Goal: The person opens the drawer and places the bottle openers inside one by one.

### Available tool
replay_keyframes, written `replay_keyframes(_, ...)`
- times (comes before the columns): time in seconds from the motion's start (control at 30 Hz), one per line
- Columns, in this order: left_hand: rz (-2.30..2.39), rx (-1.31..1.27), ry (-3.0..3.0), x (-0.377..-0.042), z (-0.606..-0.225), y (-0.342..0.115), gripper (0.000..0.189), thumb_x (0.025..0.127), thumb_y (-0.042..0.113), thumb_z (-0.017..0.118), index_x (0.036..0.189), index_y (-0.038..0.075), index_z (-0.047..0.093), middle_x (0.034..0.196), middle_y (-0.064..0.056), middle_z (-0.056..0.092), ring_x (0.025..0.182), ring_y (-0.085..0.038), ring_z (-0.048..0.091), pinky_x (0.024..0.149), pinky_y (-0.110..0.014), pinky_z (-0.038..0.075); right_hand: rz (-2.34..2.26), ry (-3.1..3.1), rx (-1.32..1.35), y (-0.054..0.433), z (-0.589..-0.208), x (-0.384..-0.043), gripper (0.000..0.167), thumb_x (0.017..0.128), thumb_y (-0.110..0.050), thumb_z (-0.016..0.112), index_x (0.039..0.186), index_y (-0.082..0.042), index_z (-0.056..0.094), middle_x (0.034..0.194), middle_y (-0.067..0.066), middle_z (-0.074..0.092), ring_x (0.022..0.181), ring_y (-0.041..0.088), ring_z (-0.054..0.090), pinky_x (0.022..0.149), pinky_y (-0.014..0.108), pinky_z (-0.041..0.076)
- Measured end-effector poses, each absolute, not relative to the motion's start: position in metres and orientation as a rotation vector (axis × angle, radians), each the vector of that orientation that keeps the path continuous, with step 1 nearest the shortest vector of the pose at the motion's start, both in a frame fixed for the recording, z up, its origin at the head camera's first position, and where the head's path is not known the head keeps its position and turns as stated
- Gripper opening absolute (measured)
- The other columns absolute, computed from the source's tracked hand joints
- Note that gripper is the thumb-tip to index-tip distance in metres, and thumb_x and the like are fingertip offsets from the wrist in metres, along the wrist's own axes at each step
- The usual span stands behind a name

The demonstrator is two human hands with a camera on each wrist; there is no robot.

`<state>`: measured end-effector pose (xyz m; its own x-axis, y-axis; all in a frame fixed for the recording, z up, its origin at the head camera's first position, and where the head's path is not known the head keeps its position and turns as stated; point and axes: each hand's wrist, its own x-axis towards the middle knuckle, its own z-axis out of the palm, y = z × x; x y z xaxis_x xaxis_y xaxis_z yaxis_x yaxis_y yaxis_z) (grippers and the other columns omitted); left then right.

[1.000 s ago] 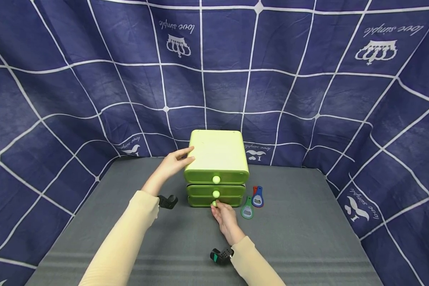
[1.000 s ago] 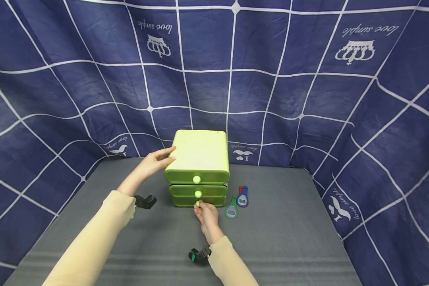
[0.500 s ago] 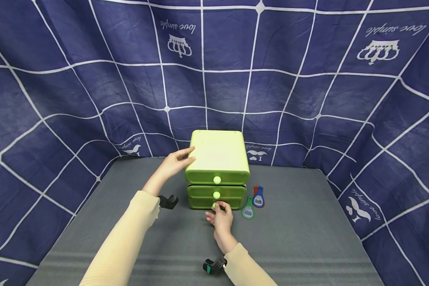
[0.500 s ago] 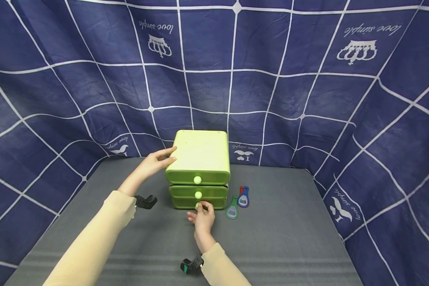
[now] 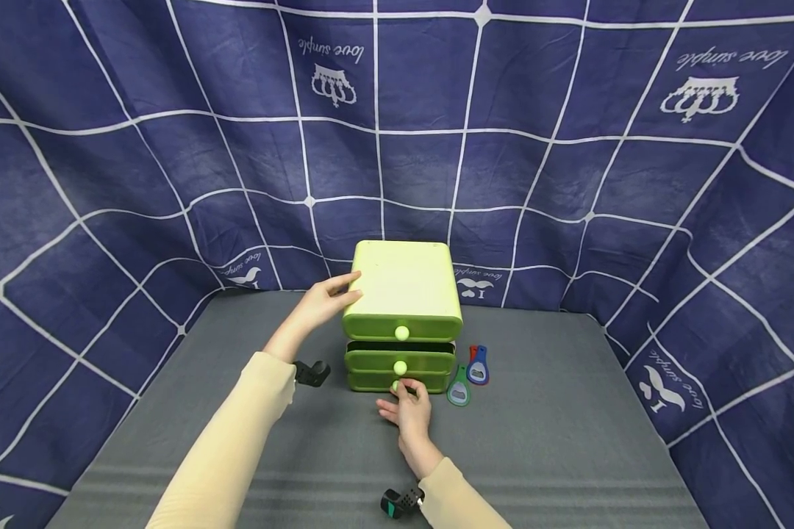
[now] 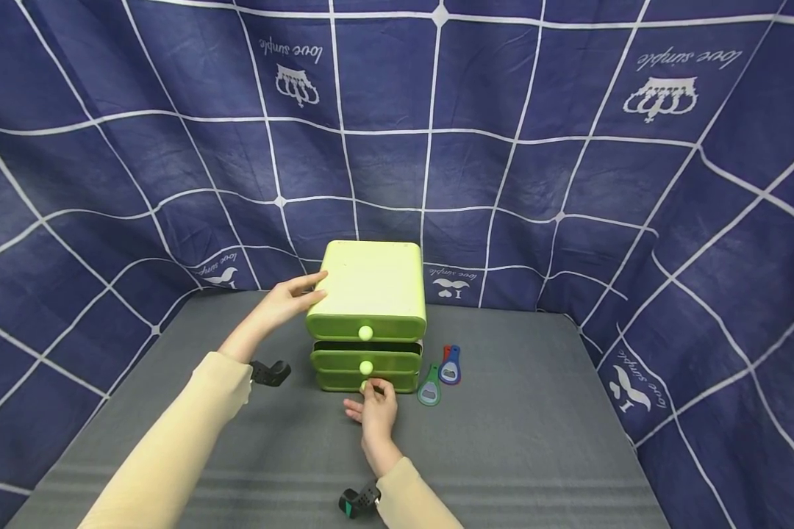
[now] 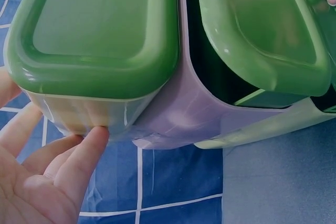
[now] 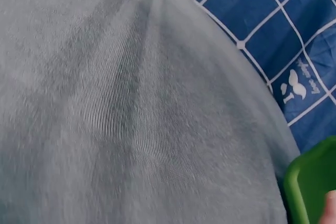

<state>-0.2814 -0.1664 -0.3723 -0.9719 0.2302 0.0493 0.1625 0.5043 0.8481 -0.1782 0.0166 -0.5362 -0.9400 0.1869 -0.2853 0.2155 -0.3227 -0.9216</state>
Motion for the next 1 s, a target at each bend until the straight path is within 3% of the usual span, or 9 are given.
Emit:
replay_keyframes(0.13, 1.492, 0.348, 2.66, -0.281, -0.372, -0.166, 0.057, 0.098, 0.037, 0.06, 0.15, 0.017, 0.045, 0.156, -0.006, 0.041, 0.145, -0.031, 0.036, 0.117, -0.047, 0.035, -2.345, 1.971, 0.506, 0.022, -0.528, -0.175, 0.024, 0.102, -0.013, 0.052, 0.122, 0.0, 0.052, 0.116, 0.03, 0.061, 0.066, 0.021, 0.073, 0.053, 0.028, 0.059)
replay_keyframes(0.27, 1.5, 0.354, 2.649, -0.28, -0.371, -0.165, 0.057, 0.098, 0.036, 0.061, 0.149, 0.016, 0.045, 0.155, -0.005, 0.042, 0.145, -0.03, 0.036, 0.117, -0.046, 0.035, -2.145, 2.233, 0.489, 0.029, -0.516, -0.169, 0.02, 0.097, -0.013, 0.058, 0.112, 0.0, 0.058, 0.099, 0.019, 0.065, 0.067, 0.018, 0.067, 0.05, 0.024, 0.053)
replay_keyframes(0.4, 1.495, 0.352, 2.656, -0.282, -0.372, -0.166, 0.057, 0.098, 0.037, 0.06, 0.149, 0.017, 0.045, 0.156, -0.006, 0.041, 0.145, -0.03, 0.036, 0.117, -0.046, 0.034, -2.07, 2.322, 0.379, 0.036, -0.505, -0.17, 0.032, 0.097, -0.03, 0.062, 0.106, 0.001, 0.064, 0.087, 0.012, 0.07, 0.065, 0.011, 0.061, 0.053, 0.023, 0.05)
replay_keyframes(0.53, 1.486, 0.347, 2.656, -0.283, -0.373, -0.167, 0.058, 0.098, 0.039, 0.06, 0.15, 0.018, 0.044, 0.156, -0.006, 0.04, 0.145, -0.031, 0.035, 0.117, -0.047, 0.034, -2.086, 2.263, 0.269, 0.042, -0.496, -0.177, 0.05, 0.098, -0.045, 0.058, 0.109, 0.003, 0.067, 0.08, 0.006, 0.072, 0.06, 0.007, 0.061, 0.054, 0.023, 0.05)
replay_keyframes(1.0, 1.502, 0.336, 2.655, -0.281, -0.372, -0.166, 0.057, 0.098, 0.036, 0.061, 0.149, 0.017, 0.046, 0.155, -0.006, 0.042, 0.144, -0.031, 0.037, 0.117, -0.046, 0.035, -2.178, 2.141, 0.284, 0.044, -0.484, -0.188, 0.047, 0.099, -0.037, 0.059, 0.108, 0.008, 0.069, 0.064, -0.007, 0.063, 0.054, 0.003, 0.057, 0.051, 0.018, 0.047)
